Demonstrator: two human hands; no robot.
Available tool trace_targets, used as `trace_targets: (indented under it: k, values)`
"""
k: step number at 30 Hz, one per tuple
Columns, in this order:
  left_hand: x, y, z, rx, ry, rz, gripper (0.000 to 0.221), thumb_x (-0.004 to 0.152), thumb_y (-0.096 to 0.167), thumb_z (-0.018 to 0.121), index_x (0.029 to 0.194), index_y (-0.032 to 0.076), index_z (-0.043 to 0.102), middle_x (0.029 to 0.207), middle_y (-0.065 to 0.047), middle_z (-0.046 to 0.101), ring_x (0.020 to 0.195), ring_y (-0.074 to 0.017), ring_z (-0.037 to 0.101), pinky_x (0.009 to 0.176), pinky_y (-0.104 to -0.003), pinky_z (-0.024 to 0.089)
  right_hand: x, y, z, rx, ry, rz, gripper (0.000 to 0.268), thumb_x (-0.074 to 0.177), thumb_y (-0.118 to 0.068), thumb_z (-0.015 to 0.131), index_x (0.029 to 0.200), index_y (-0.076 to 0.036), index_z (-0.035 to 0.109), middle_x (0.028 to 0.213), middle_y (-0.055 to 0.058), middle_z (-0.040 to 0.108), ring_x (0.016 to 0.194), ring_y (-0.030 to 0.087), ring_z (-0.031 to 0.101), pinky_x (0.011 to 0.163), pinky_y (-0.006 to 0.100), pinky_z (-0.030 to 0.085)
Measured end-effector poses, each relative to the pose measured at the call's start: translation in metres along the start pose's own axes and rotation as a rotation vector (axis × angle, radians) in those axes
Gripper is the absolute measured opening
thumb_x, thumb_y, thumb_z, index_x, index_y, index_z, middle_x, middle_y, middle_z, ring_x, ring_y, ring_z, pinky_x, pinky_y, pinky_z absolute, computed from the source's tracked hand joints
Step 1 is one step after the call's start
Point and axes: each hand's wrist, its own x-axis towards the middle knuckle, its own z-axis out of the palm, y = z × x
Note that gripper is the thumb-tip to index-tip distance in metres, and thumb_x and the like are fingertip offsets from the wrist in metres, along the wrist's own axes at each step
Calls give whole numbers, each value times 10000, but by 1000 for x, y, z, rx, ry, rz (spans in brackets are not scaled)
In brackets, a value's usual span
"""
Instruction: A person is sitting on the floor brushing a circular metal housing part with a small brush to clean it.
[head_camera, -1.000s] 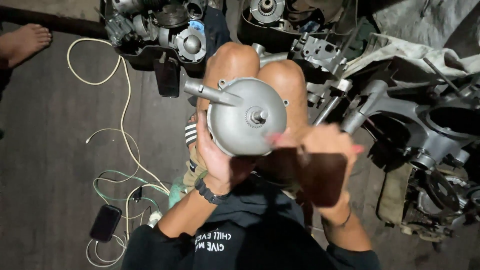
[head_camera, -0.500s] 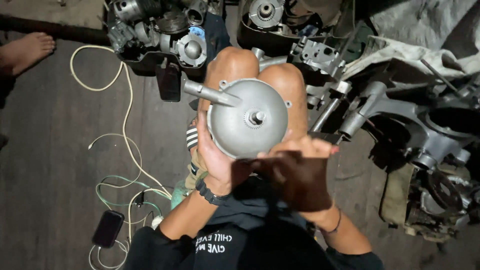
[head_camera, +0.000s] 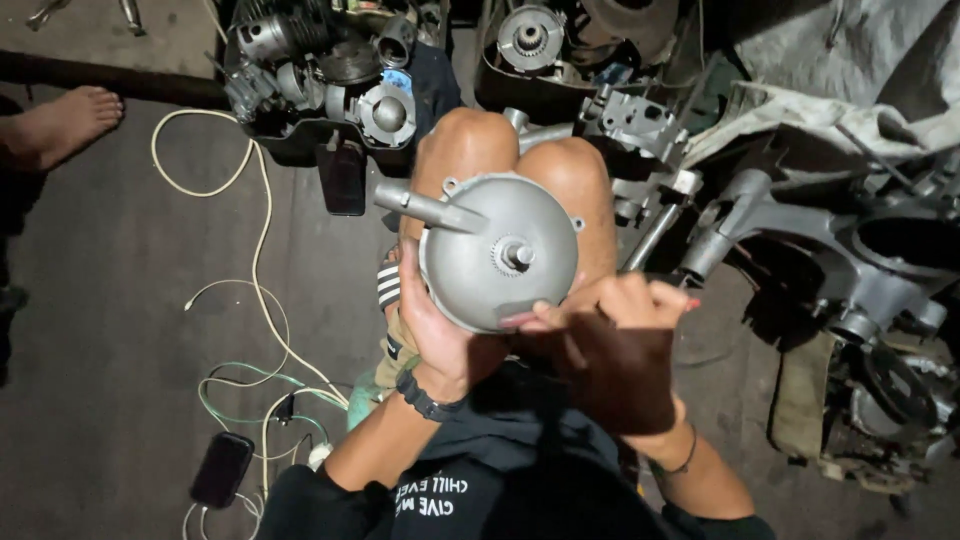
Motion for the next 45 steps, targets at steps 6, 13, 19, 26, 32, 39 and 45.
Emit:
trace_targets:
  k: [6, 13, 19, 26, 32, 39, 45]
  values:
    - [-6, 2, -7, -75, -517, -216, 646, 1013, 533, 460, 1482, 91, 500, 1412, -140, 594, 1226, -274, 606, 1044, -465, 498, -10, 5, 4, 443, -192, 351, 200, 967, -111, 607, 883, -107, 789, 885, -65, 755, 762, 122, 578, 811, 290, 388]
    - [-9, 2, -9, -55, -540, -158, 645, 1025, 535, 446, 1486, 86, 485, 1380, -156, 606, 1182, -280, 637, 985, -453, 553, 36, -7, -26, 172, -35, 270, 31, 872, -142, 812, 875, -133, 783, 778, 22, 516, 766, 190, 432, 886, 358, 268]
    - [-10, 3, -12, -36, -609, -160, 656, 1047, 568, 388, 1485, 90, 491, 1336, -174, 638, 1134, -305, 667, 893, -448, 588, 33, 3, -23, 181, -30, 225, 31, 844, -200, 820, 834, -172, 813, 709, -10, 520, 712, 179, 453, 814, 350, 309]
    - [2, -1, -17, -103, -575, -285, 731, 1001, 595, 455, 1540, 101, 435, 1448, -198, 554, 1245, -347, 606, 1005, -511, 548, 36, -2, -28, 233, -83, 227, 54, 833, -192, 819, 855, -151, 793, 786, 14, 591, 750, 189, 486, 838, 365, 304]
    - [11, -12, -25, -140, -533, -233, 734, 986, 594, 512, 1464, 37, 504, 1347, -200, 617, 1140, -303, 646, 935, -415, 562, 29, -15, -20, 321, -150, 231, 105, 834, -228, 772, 803, -134, 738, 807, -22, 626, 783, 158, 492, 949, 383, 247]
    - [11, -8, -21, -198, -631, -199, 702, 1044, 575, 445, 1474, 23, 493, 1336, -204, 631, 1131, -295, 672, 950, -399, 568, 27, -22, -15, 412, -129, 260, 174, 736, -116, 830, 861, -124, 709, 840, -26, 591, 836, 134, 501, 970, 365, 225]
    - [15, -5, -23, -273, -689, -237, 700, 1050, 570, 428, 1549, 79, 444, 1459, -174, 563, 1267, -303, 601, 1070, -444, 504, 34, -11, -16, 185, -112, 222, 165, 855, -170, 847, 815, -79, 716, 811, 34, 578, 828, 210, 482, 981, 387, 262]
